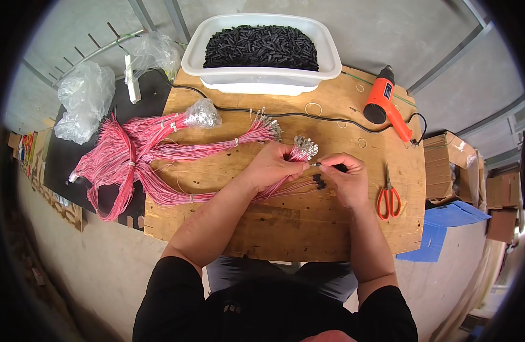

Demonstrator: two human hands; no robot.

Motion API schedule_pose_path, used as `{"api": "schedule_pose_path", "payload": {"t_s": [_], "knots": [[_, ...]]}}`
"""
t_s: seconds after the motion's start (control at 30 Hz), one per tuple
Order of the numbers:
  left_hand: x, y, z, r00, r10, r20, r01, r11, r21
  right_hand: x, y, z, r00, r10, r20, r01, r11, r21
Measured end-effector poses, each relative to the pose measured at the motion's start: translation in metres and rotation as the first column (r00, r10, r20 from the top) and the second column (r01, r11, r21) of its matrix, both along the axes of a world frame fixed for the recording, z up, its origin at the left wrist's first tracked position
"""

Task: Slide heat shrink tubing onto the ends of individual wires within a bundle.

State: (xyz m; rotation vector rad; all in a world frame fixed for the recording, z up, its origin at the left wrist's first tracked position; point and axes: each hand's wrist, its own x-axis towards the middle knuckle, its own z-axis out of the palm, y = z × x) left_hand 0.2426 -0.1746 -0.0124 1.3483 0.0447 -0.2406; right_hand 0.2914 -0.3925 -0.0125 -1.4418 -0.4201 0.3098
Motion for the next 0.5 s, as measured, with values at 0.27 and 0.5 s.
{"api": "schedule_pose_path", "payload": {"t_s": [0.27, 0.5], "knots": [[-0.0002, 0.0001, -0.0004, 1.000, 0.004, -0.016, -0.004, 1.000, -0.002, 0.0004, -0.0004, -0.0002, 0.995, 0.021, 0.097, -0.016, 0.999, -0.051], [0.0005, 0.0007, -0.0016, 1.000, 0.003, -0.030, -0.004, 1.000, -0.013, -0.0006, 0.0009, -0.0011, 0.993, 0.031, 0.113, -0.027, 0.999, -0.039]]}}
